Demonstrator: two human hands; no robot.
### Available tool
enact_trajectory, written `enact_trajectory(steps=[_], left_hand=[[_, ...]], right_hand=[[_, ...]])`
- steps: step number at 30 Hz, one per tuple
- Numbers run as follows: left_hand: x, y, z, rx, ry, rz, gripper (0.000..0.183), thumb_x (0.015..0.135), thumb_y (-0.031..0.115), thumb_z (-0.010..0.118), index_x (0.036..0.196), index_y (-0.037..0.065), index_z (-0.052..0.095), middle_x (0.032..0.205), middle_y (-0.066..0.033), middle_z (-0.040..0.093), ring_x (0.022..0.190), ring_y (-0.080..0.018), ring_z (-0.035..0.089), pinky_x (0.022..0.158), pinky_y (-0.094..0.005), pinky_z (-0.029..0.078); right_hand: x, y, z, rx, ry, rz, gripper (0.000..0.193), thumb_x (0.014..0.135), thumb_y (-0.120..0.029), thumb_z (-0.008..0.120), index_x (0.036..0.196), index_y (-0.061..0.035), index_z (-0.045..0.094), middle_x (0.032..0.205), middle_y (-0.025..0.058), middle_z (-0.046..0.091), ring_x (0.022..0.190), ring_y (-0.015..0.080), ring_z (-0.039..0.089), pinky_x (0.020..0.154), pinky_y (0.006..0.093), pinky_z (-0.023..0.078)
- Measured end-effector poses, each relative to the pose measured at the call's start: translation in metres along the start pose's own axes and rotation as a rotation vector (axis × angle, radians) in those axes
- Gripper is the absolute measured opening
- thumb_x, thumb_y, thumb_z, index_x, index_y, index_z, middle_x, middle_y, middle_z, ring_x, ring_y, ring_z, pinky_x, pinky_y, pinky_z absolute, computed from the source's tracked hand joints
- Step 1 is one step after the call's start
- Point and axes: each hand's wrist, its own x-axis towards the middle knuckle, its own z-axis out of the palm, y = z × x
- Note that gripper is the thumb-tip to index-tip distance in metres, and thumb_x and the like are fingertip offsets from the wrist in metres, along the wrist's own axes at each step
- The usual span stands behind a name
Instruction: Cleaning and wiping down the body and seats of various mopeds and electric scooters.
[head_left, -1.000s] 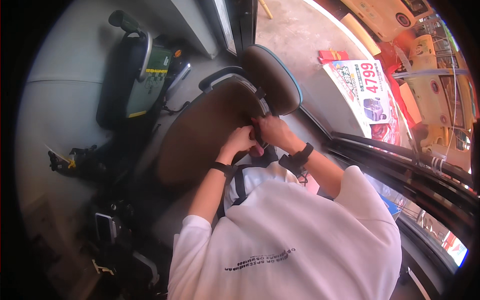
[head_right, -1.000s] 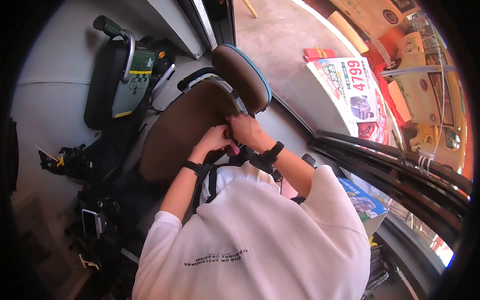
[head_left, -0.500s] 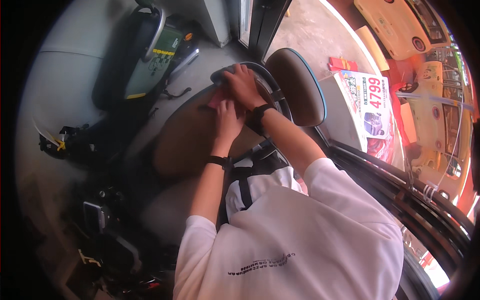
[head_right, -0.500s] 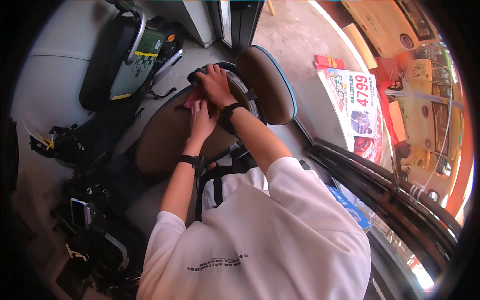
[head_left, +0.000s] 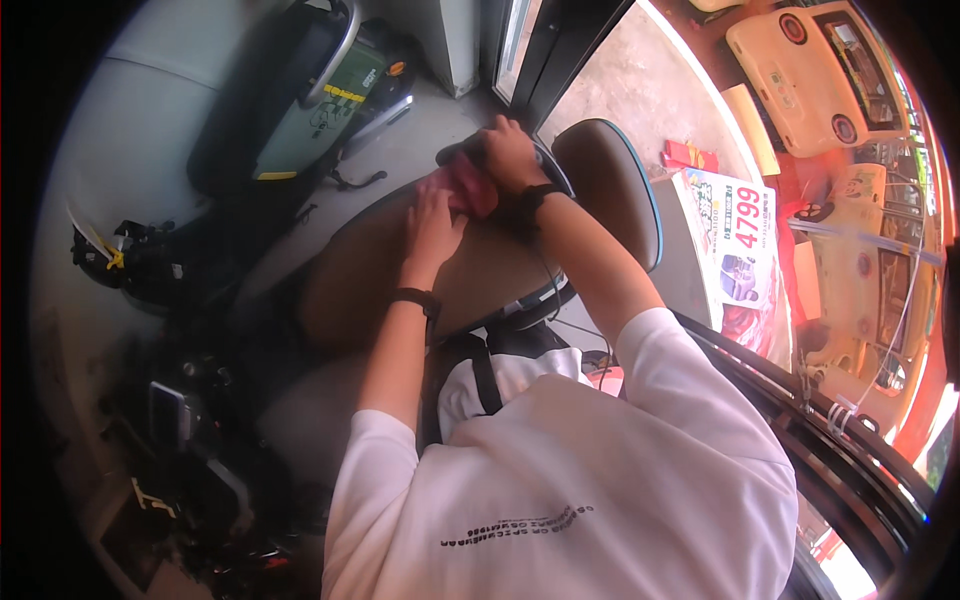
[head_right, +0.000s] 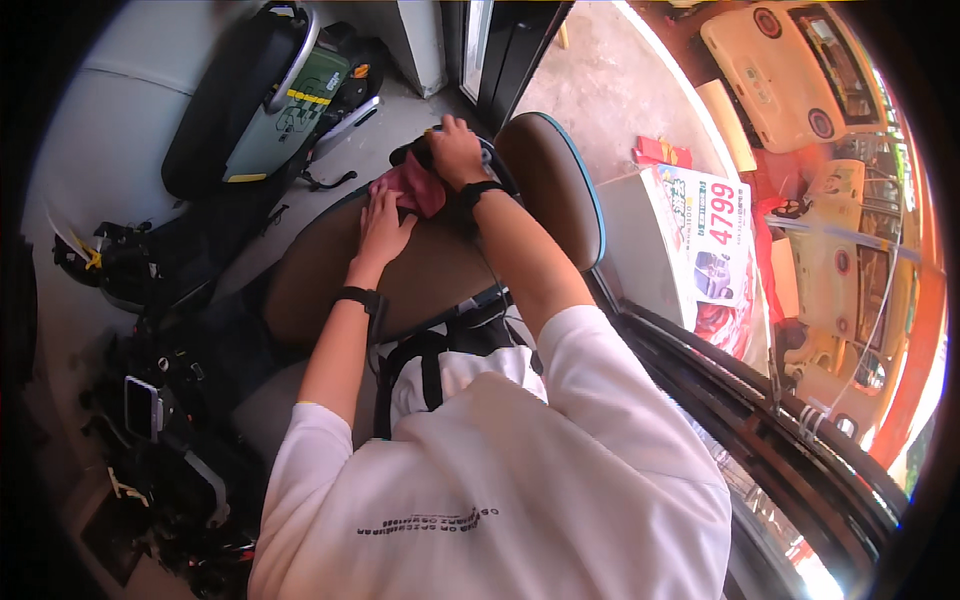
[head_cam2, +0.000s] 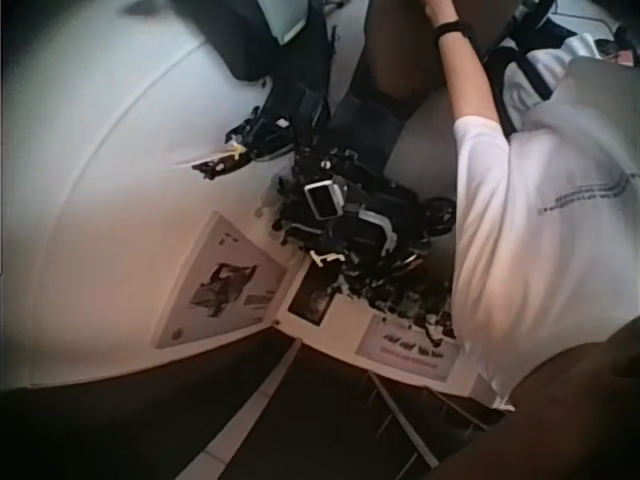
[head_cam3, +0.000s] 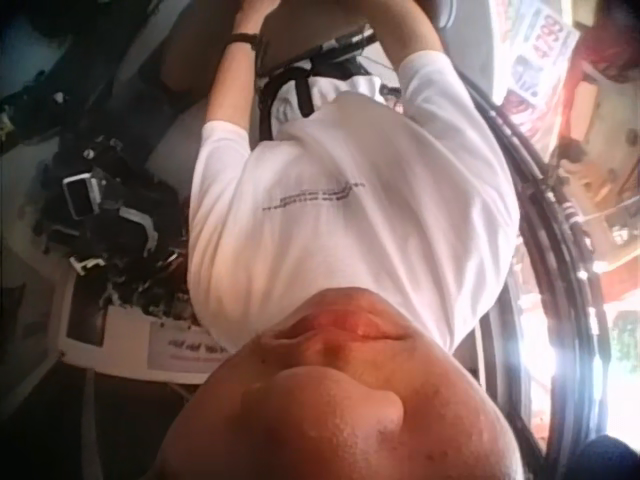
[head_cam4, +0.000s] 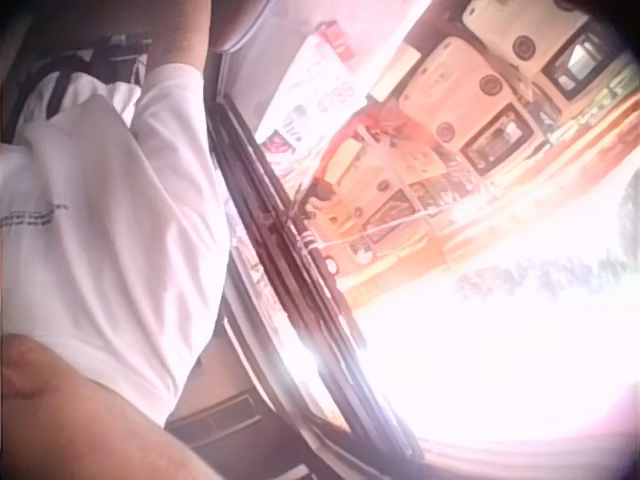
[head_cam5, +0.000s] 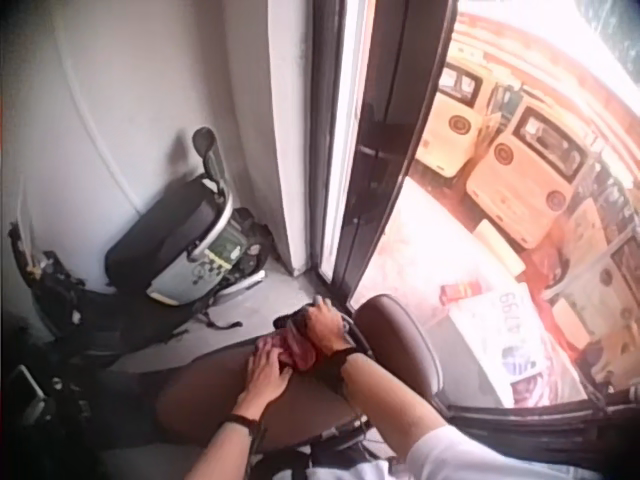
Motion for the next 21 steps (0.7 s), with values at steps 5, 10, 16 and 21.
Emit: enact_trajectory(steps=[5, 10, 16, 21], left_hand=[[0.022, 0.028, 0.012, -0.066, -0.034, 0.117, 0.044, 0.087, 0.024, 0.063, 0.125, 0.009, 0.047, 0.153, -0.0164, 0.030, 0.145, -0.0341, 0.021, 0.112, -0.0613, 0.022], [0.013, 0.037, 0.021, -0.038, 0.049, 0.072, 0.038, 0.087, 0.017, 0.059, 0.122, 0.009, 0.048, 0.152, -0.0146, 0.033, 0.144, -0.0331, 0.024, 0.111, -0.0603, 0.025], [-0.017, 0.002, 0.006, 0.076, 0.105, 0.022, 0.032, 0.087, 0.008, 0.054, 0.119, 0.007, 0.050, 0.150, -0.0111, 0.037, 0.142, -0.0312, 0.031, 0.110, -0.0588, 0.030], [-0.050, -0.037, -0.006, 0.064, 0.109, -0.178, 0.031, 0.088, 0.010, 0.053, 0.119, 0.007, 0.049, 0.149, -0.0158, 0.038, 0.140, -0.0345, 0.033, 0.108, -0.0585, 0.031]], right_hand=[[-0.017, 0.019, -0.012, -0.133, 0.051, 0.157, 0.013, 0.077, -0.010, 0.061, 0.090, -0.0099, 0.064, 0.095, 0.0166, 0.057, 0.087, 0.0364, 0.061, 0.075, 0.0456, 0.050], [-0.016, 0.011, -0.014, -0.135, 0.006, 0.181, 0.021, 0.078, -0.010, 0.062, 0.099, -0.0101, 0.061, 0.100, 0.0171, 0.056, 0.093, 0.0364, 0.060, 0.077, 0.0458, 0.052], [0.007, -0.021, 0.010, 0.053, -0.052, -0.086, 0.020, 0.084, -0.011, 0.056, 0.102, -0.0114, 0.065, 0.102, 0.0169, 0.055, 0.095, 0.0346, 0.060, 0.077, 0.0410, 0.054], [0.013, -0.084, 0.048, 0.035, -0.148, -0.087, 0.021, 0.084, -0.013, 0.056, 0.103, -0.0116, 0.067, 0.100, 0.0168, 0.056, 0.104, 0.0308, 0.059, 0.082, 0.0387, 0.054]])
